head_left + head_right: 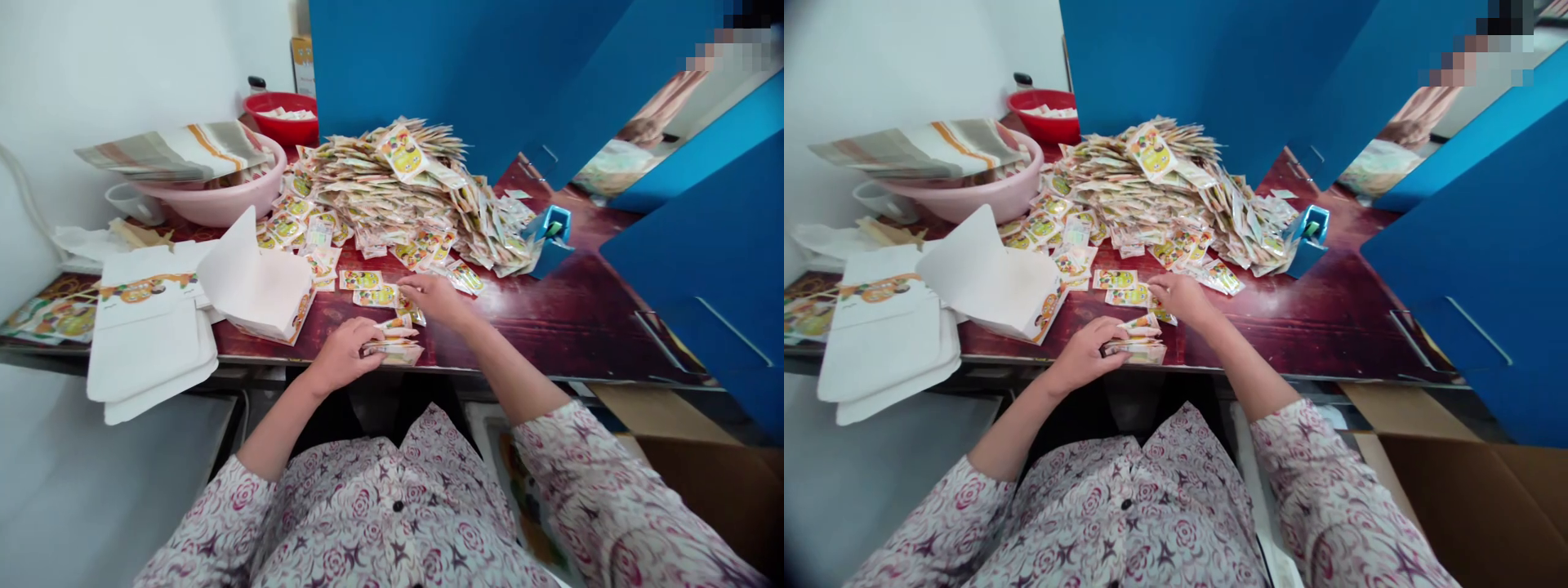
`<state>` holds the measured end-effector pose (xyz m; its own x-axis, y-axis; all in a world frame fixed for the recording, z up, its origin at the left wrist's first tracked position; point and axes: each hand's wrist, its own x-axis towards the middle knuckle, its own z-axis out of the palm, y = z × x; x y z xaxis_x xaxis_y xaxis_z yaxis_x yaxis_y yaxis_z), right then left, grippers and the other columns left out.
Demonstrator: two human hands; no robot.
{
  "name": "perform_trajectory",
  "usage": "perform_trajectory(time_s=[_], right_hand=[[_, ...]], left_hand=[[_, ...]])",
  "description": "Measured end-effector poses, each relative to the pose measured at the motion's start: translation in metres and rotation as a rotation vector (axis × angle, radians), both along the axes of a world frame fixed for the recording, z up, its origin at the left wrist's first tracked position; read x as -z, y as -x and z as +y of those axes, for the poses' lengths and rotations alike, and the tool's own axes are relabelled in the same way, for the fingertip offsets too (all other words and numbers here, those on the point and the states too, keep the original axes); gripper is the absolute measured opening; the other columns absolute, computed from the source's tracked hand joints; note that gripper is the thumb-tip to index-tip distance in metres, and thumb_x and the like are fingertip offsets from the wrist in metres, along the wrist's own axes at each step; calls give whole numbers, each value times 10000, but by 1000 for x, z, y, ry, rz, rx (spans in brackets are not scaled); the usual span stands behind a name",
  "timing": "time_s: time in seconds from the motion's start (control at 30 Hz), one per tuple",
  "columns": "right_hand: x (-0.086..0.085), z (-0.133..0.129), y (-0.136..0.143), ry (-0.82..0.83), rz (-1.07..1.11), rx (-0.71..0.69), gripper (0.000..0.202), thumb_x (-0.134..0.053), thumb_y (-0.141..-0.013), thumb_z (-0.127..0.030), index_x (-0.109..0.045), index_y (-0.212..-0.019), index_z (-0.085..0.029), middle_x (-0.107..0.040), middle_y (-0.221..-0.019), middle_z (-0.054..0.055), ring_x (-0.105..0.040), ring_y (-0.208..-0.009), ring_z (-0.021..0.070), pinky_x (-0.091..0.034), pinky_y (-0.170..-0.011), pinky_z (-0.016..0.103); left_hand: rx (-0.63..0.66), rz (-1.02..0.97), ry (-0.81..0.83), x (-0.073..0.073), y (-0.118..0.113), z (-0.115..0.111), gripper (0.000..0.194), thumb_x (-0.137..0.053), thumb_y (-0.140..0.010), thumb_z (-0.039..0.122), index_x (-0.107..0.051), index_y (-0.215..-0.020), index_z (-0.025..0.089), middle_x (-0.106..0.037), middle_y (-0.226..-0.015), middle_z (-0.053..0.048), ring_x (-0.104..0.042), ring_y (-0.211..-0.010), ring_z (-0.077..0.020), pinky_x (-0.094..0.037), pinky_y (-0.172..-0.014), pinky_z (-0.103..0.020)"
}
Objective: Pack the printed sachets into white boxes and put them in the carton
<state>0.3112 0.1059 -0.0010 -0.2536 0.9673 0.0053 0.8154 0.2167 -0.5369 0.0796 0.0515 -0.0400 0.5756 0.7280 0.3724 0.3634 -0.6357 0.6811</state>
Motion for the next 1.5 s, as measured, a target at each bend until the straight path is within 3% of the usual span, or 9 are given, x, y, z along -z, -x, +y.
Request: perform_trajectory(time_s=[0.13,0.23,0.43,0.6,0.83,1.07,1.23,1.37,1.5], right_hand=[[9,24,1,15,-377,-28,432,-680,-869,-306,-666,-1264,-131,-667,-1283,183,-618,-1173,316,-466,-985,392],[15,27,-1,78,-399,41,403,-717,-832,-317,-700,-1193,-141,-694,-1224,177,-641,-1127,324,-478,-949,384],[22,27,-34,24,44,300,238,-679,-795,-308,-731,-971,-156,-731,-929,56,-648,-840,209,-485,-788,312],[15,22,-59,-112,215,414,314,-717,-717,-355,-718,-960,-156,-693,-850,29,-598,-773,189,-466,-752,319],[-16,3,-67,102,166,20,252,-681,-757,-413,-730,-869,-192,-667,-760,2,-567,-687,156,-452,-692,287],[-32,9,-50,-162,280,207,330,-681,-739,-430,-698,-937,-167,-640,-775,11,-528,-692,151,-411,-643,278],[-27,2,-28,81,217,64,315,-634,-780,-485,-682,-806,-175,-616,-694,-5,-526,-639,135,-400,-616,264],[-13,-17,-24,237,-31,1,287,-597,-851,-440,-681,-739,-189,-643,-674,11,-541,-615,146,-397,-605,276],[1,-34,-18,194,-348,-81,192,-582,-892,-293,-728,-814,-198,-712,-815,86,-619,-759,208,-454,-719,322]], left_hand=[[-52,-12,54,2,-1,-4,468,-693,-811,182,-578,-1263,226,-689,-1137,-72,-653,-1063,-232,-519,-975,-413],[-86,11,106,4,-1,-3,722,-716,-791,206,-426,-1452,222,-669,-1221,-99,-641,-1121,-254,-507,-1013,-439],[-17,24,87,2,0,0,346,-682,-829,218,-624,-1169,190,-674,-1138,-97,-638,-1084,-245,-521,-982,-428],[-10,-20,62,4,0,1,263,-682,-820,201,-652,-1082,208,-663,-1220,-104,-617,-1162,-250,-499,-1027,-447],[-17,53,149,1,0,1,376,-684,-805,206,-652,-1180,218,-708,-1129,-64,-651,-1050,-227,-535,-966,-410],[9,33,98,3,0,1,380,-660,-830,215,-659,-1209,236,-717,-1151,-56,-647,-1053,-229,-535,-959,-419],[45,21,92,2,0,1,363,-657,-832,209,-673,-1194,243,-730,-1139,-44,-646,-1039,-218,-535,-948,-409],[42,22,101,3,1,1,383,-668,-822,209,-670,-1203,248,-731,-1123,-38,-647,-1010,-217,-535,-932,-400],[46,48,100,2,1,2,409,-670,-813,203,-663,-1222,224,-724,-1126,-53,-635,-1031,-228,-526,-952,-400]])
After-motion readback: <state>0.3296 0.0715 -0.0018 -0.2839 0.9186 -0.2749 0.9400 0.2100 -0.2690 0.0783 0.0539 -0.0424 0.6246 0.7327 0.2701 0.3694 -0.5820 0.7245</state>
